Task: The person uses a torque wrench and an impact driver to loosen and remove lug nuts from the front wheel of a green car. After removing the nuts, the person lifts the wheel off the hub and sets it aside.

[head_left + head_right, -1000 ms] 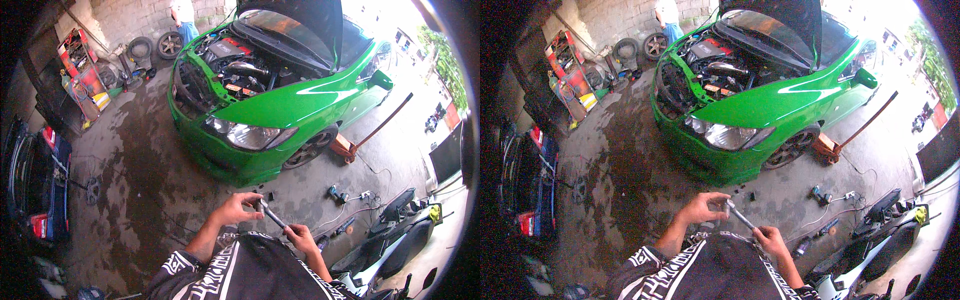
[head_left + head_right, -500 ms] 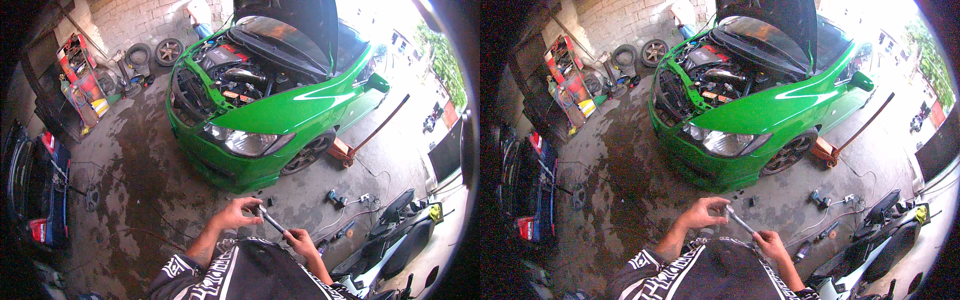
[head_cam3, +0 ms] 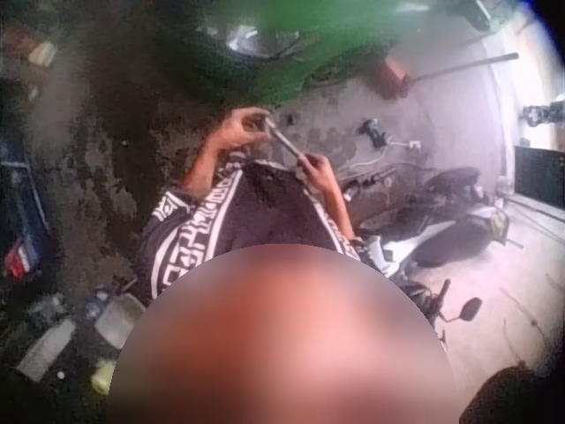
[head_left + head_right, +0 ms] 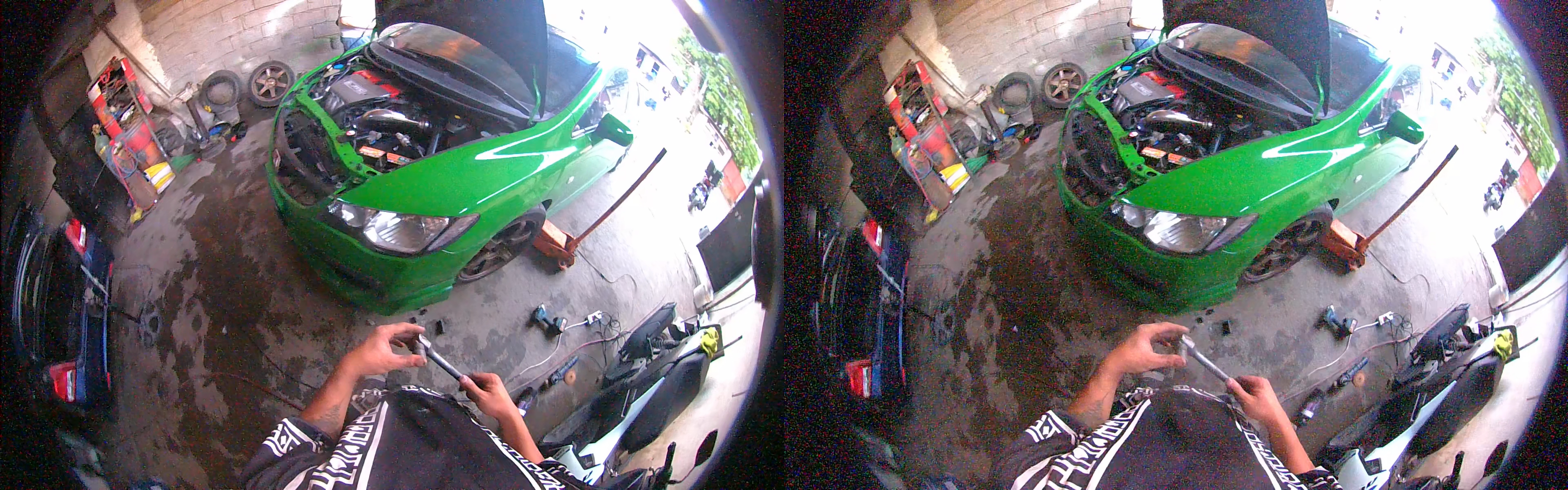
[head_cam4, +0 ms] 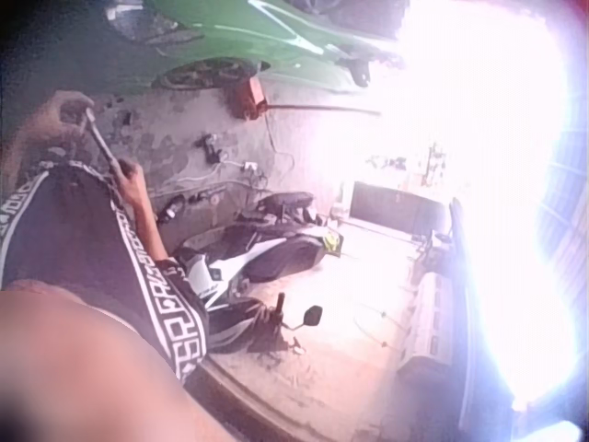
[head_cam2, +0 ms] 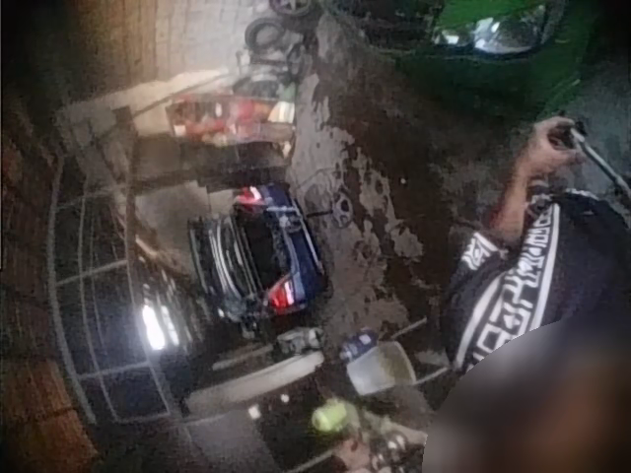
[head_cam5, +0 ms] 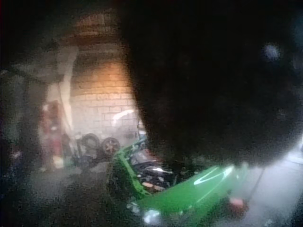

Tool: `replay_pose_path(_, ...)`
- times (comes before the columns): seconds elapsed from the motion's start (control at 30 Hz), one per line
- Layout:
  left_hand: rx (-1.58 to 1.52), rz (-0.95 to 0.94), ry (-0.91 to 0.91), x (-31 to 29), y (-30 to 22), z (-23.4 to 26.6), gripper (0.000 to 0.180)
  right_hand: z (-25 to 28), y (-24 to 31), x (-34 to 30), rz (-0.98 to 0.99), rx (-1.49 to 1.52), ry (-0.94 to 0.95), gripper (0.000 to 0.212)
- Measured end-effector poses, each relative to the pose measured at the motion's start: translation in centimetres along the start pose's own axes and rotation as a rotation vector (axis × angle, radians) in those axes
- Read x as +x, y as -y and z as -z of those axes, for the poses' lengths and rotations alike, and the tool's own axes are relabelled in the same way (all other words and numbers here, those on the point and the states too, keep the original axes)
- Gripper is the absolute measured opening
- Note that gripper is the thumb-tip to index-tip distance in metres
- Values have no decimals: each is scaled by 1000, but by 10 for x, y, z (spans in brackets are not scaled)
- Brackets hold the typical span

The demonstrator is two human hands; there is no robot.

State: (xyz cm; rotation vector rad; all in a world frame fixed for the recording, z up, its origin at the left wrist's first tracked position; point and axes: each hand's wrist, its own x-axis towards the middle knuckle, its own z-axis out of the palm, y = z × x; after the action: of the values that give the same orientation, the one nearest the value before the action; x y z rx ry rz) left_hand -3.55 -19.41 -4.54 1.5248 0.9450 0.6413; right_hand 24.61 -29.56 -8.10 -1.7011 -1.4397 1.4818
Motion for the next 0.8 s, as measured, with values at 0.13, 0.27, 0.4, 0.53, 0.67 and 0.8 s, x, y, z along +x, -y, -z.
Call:
replay_pose_path(0.13,43,-1,-33,1,2,-1,65,0,-1,1,-50,66,21,43)
replay_pose_path(0.27,-28,3,-9,1,6,1,66,0,-8,5,-33,-70,8,48)
replay_pose_path(0.4,-62,39,7,1,12,2,66,-1,-16,6,-1,-30,37,41)
replay_pose_path(0.53,-20,30,0,3,15,1,65,-4,-16,7,-17,-6,39,41)
replay_pose_path(0.67,-13,53,40,4,11,2,65,-3,-10,3,-13,11,19,43)
replay_pose_path(0.8,4,47,31,3,8,3,64,-2,-7,1,-5,16,13,45)
